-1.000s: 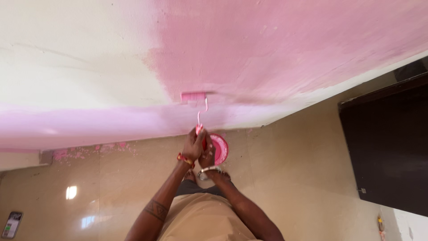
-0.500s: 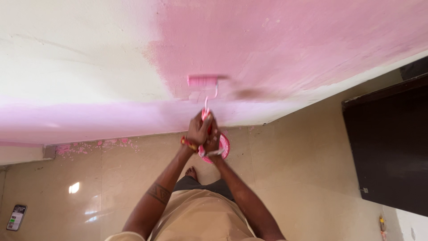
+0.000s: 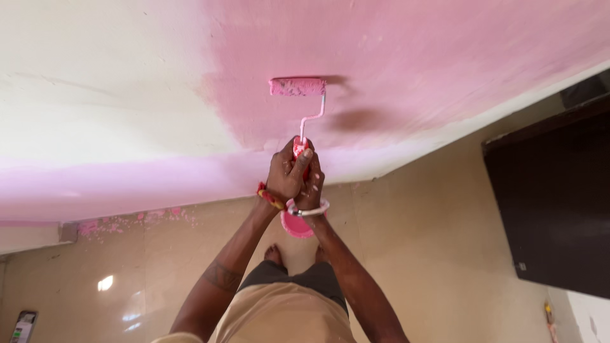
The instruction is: The person paints a wall and ceiling area pink using a paint roller, dipping the roller into a pink paint bucket on the floor and rolling the paint onto the surface in repeated strokes, gradually covering unpainted patches.
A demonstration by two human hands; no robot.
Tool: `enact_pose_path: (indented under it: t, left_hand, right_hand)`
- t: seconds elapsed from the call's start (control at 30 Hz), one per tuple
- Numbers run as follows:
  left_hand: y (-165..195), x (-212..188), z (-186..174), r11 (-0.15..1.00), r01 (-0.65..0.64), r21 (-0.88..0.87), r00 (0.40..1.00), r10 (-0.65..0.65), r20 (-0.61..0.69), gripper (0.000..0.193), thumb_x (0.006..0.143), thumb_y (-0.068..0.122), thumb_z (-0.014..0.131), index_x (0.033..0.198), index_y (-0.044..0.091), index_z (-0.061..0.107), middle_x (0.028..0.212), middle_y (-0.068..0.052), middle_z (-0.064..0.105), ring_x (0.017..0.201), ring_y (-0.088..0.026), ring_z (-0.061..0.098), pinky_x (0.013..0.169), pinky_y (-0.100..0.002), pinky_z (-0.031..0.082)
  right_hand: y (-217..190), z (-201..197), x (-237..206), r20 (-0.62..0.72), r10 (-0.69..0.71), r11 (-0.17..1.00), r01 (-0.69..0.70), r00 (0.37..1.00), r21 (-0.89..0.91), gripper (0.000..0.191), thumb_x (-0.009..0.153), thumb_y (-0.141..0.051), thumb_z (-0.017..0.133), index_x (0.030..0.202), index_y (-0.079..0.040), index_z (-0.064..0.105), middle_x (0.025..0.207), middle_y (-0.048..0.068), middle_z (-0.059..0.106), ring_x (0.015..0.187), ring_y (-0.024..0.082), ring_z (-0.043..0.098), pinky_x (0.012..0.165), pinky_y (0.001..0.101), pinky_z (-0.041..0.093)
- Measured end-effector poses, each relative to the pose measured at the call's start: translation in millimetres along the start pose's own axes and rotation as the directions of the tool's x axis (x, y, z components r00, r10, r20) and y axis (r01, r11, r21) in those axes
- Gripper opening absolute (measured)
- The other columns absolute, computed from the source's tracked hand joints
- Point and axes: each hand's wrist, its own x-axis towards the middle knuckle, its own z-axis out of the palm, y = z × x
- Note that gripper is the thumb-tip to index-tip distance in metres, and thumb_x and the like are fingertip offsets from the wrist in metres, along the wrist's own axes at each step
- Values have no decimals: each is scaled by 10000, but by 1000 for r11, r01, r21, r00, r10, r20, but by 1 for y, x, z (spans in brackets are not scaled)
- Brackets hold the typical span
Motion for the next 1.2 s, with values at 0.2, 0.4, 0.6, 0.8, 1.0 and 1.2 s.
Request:
enact_pose_path:
  t: [0.2, 0.4, 0.6, 0.8, 1.0, 1.2]
  left_hand:
    - [-47, -19, 4, 983, 156, -100, 986, -160, -39, 308, 1049, 294, 536, 1009, 2, 626, 706, -66, 668, 628, -111, 618, 586, -277, 494]
    - [-63, -23, 7, 985, 152, 82, 976, -136, -168, 309, 1049, 278, 590, 1068, -25, 648, 843, -73, 717, 803, -132, 656, 691, -310, 529]
    - [-56, -16, 8, 1000, -5, -13, 998, 4, -59, 290, 1081, 275, 535, 1012, 5, 614, 711, -36, 575, 657, -83, 502, 570, -296, 437]
    - [-69, -18, 8, 999, -31, 27, 998, 33, -58, 262, 1049, 261, 535, 1033, 12, 614, 676, -30, 577, 623, -75, 504, 534, -296, 425]
    - [-89, -36, 7, 941, 333, -51, 930, -337, -144, 385, 1051, 348, 569, 1043, -22, 676, 792, -59, 676, 735, -128, 577, 668, -319, 498]
    - [-85, -39, 3, 956, 230, -182, 953, -259, -156, 359, 1043, 353, 565, 1079, 7, 656, 889, -39, 683, 817, -111, 589, 743, -320, 508]
  right_hand:
    - [22, -6, -28, 8, 337, 858, -311, 941, 409, 524, 1059, -179, 418, 1564, -48, 372, 1390, 39, 630, 1185, 103, 630, 939, 223, 538]
    - [25, -8, -30, 20, -80, 905, 81, 997, -417, 543, 1065, -186, 504, 1556, 15, 387, 1395, 203, 609, 1253, 257, 614, 1030, 348, 515]
    - [12, -12, -15, 55, 69, 943, -83, 996, 321, 633, 1113, -419, 472, 1546, 40, 518, 1120, 55, 666, 972, 102, 634, 802, 227, 534]
    - [18, -13, -20, 19, 72, 996, -71, 997, -50, 562, 1064, -285, 584, 1505, 31, 438, 1054, 66, 657, 933, 131, 635, 803, 281, 555]
    - [24, -11, -42, 2, 201, 918, -188, 980, -348, 514, 997, -101, 544, 1489, 20, 462, 1203, 177, 705, 1059, 223, 702, 877, 346, 575]
    - [20, -6, -48, 40, 103, 966, -91, 994, -242, 508, 1020, -80, 558, 1510, 3, 453, 1214, 192, 700, 1080, 235, 684, 905, 361, 559]
